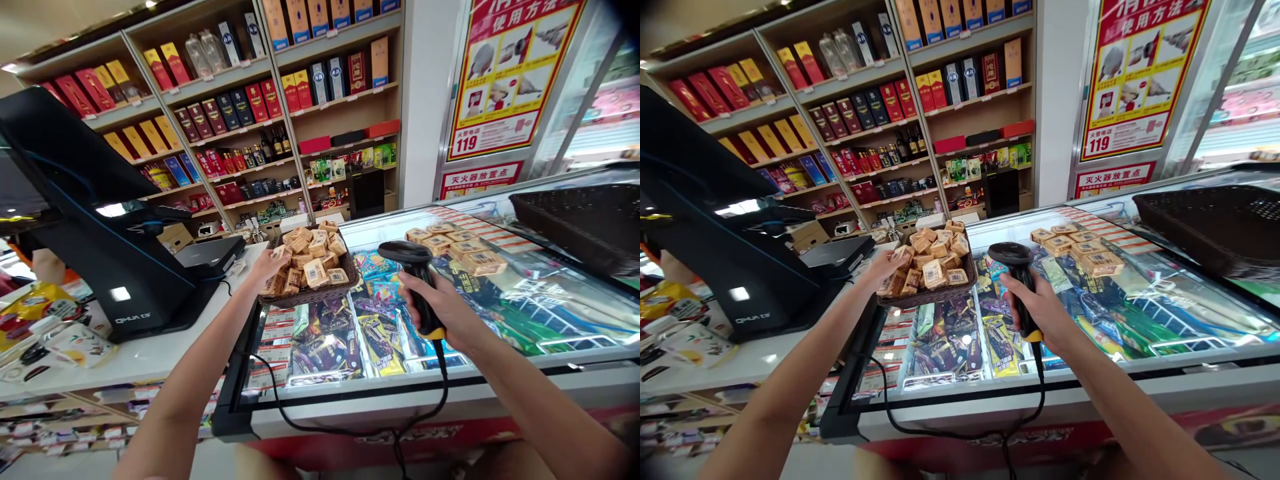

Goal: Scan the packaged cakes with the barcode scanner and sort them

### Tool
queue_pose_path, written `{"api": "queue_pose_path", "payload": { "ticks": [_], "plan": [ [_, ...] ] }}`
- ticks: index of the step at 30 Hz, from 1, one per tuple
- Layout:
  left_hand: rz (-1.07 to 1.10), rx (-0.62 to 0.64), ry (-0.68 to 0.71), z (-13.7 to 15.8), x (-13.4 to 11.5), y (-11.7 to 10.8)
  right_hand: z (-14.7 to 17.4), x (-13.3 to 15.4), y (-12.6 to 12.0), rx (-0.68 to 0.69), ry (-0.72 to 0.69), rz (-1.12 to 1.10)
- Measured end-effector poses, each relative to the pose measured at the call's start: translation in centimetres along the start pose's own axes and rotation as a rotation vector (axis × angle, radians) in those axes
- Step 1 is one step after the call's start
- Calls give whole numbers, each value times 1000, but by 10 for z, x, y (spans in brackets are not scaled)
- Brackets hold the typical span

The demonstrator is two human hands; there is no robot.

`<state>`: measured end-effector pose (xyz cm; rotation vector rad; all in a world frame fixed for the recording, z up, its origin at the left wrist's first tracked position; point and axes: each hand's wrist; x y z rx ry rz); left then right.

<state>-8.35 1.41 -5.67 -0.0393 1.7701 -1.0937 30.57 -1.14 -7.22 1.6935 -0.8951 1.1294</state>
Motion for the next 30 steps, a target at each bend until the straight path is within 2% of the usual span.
{"api": "queue_pose_path", "payload": {
  "ticks": [3,6,9,12,15,17,21,22,24,26,30],
  "plan": [
    [-63,32,-24,-6,-9,2,0,5,-14,-52,9,-4],
    [-133,-148,18,-6,-29,12,-1,7,-28,-86,8,-6],
    [-166,-274,210,4,-67,39,-9,4,-41,-115,-3,-27],
    [-120,-179,474,25,-116,87,-23,-3,-61,-146,-17,-18],
    [-84,23,654,57,-162,154,-39,-8,-94,-221,-31,15],
    [-71,185,692,83,-185,203,-47,-8,-122,-290,-34,38],
    [-138,546,649,138,-213,294,-57,-1,-177,-389,-45,85],
    [-143,579,658,151,-217,313,-59,1,-188,-404,-52,96],
    [-164,589,675,176,-222,342,-60,4,-206,-424,-71,110],
    [-201,528,692,195,-222,363,-59,5,-217,-436,-83,119],
    [-233,352,754,214,-211,380,-52,2,-222,-450,-72,130]
  ]
}}
Point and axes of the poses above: each hand's wrist, its own z-axis away from the middle knuckle, its own y-axis out of the palm, x = y × z, and after that the axes turned 12 degrees about -y, right-handed
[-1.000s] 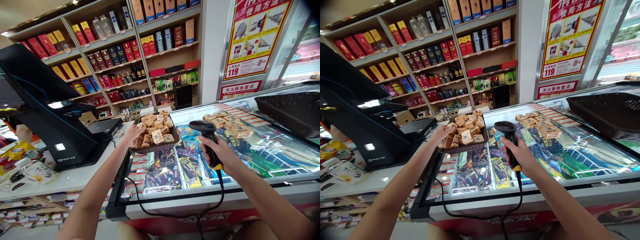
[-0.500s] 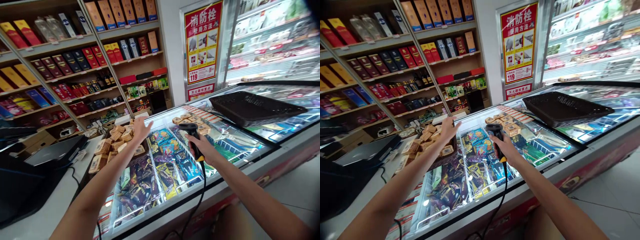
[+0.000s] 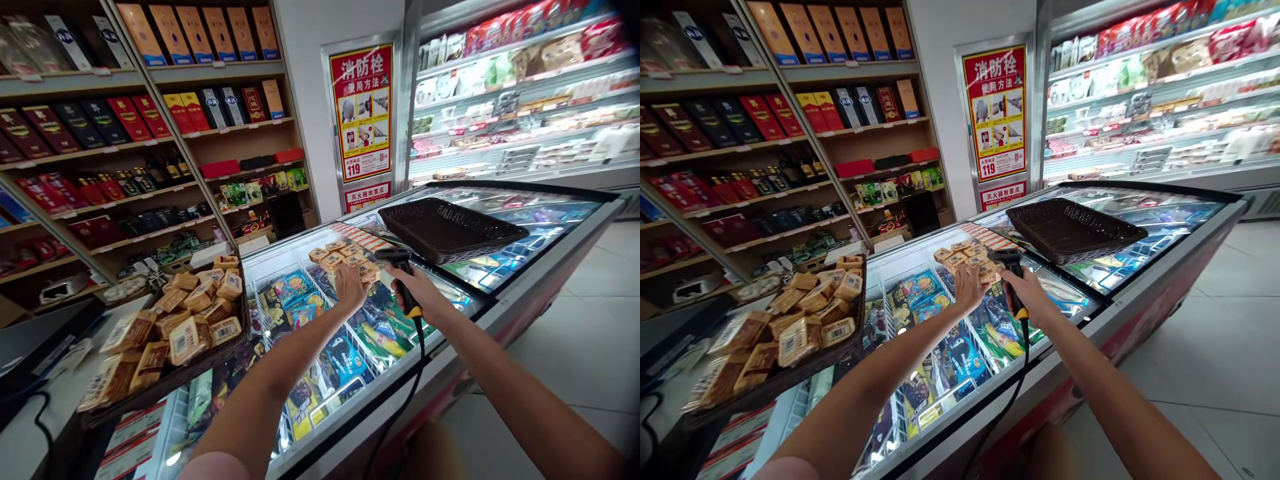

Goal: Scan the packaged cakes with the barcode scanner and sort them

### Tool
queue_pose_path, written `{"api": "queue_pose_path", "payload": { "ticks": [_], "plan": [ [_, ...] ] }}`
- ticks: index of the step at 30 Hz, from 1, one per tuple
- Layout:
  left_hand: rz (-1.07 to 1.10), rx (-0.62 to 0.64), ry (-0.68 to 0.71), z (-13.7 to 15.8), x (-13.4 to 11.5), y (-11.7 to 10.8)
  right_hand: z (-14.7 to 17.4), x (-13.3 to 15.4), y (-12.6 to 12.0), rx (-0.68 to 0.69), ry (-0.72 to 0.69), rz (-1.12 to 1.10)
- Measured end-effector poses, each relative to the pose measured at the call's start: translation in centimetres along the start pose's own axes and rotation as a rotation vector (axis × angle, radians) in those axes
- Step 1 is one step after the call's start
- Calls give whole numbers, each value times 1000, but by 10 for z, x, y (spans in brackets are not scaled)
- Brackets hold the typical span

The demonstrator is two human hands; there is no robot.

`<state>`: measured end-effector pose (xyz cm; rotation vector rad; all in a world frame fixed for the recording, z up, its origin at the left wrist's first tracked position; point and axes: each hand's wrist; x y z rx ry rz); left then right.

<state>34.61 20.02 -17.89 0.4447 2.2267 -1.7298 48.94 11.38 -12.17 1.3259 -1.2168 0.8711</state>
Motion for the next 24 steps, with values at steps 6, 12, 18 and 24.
{"api": "queue_pose_path", "payload": {
  "ticks": [6,12,18,24],
  "plan": [
    [-5,-31,156,14,10,0,21,0,21,24,25,-8],
    [125,121,173,29,22,-20,51,17,54,80,35,27],
    [190,29,57,52,83,-78,81,38,83,195,19,49],
    [138,-227,-14,67,155,-167,96,45,139,353,21,-26]
  ]
}}
Point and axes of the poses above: each hand's wrist, its own z-axis away from the middle knuckle, its own y-axis out of the palm, x = y × z, and after that the axes turned 12 degrees about -y, right-handed
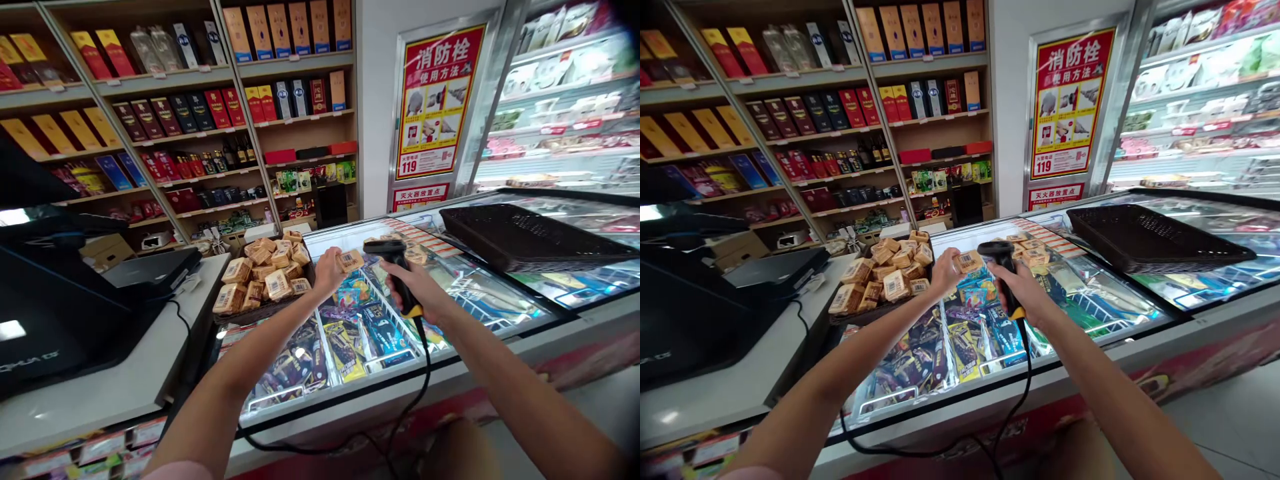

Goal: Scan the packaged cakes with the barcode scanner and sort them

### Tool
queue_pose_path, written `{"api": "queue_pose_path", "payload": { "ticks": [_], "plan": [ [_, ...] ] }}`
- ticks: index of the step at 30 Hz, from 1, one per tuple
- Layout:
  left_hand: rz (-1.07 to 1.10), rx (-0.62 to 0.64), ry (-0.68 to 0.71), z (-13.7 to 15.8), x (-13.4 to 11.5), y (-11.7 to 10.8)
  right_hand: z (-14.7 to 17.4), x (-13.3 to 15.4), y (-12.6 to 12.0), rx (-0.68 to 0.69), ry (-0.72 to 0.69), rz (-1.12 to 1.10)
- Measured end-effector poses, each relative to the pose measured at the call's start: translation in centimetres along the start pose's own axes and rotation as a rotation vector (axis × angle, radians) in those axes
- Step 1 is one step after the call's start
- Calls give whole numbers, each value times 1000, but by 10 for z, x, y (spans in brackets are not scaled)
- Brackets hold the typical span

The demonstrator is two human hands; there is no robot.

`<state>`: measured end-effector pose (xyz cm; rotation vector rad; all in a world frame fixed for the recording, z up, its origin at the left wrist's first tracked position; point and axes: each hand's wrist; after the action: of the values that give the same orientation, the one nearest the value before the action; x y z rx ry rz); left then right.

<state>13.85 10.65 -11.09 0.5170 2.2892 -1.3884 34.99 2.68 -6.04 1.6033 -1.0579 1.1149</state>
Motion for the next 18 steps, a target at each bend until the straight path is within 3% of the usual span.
{"api": "queue_pose_path", "payload": {
  "ticks": [4,9,14,18],
  "plan": [
    [-46,-76,-3,6,26,-47,-7,-4,44,111,45,-9],
    [-66,-107,-1,19,52,-75,-6,-13,86,230,46,-10],
    [-40,-106,-56,15,62,-101,-7,-21,104,255,76,-20],
    [-8,-170,-261,-12,80,-144,-14,-27,107,236,81,-41]
  ]
}}
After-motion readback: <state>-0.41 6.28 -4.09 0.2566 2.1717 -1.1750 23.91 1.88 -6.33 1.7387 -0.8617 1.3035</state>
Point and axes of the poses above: each hand's wrist, its own z-axis away from the middle knuckle, its own y-axis out of the palm, x = y × z, and after that the axes turned 12 degrees about -y, right-handed
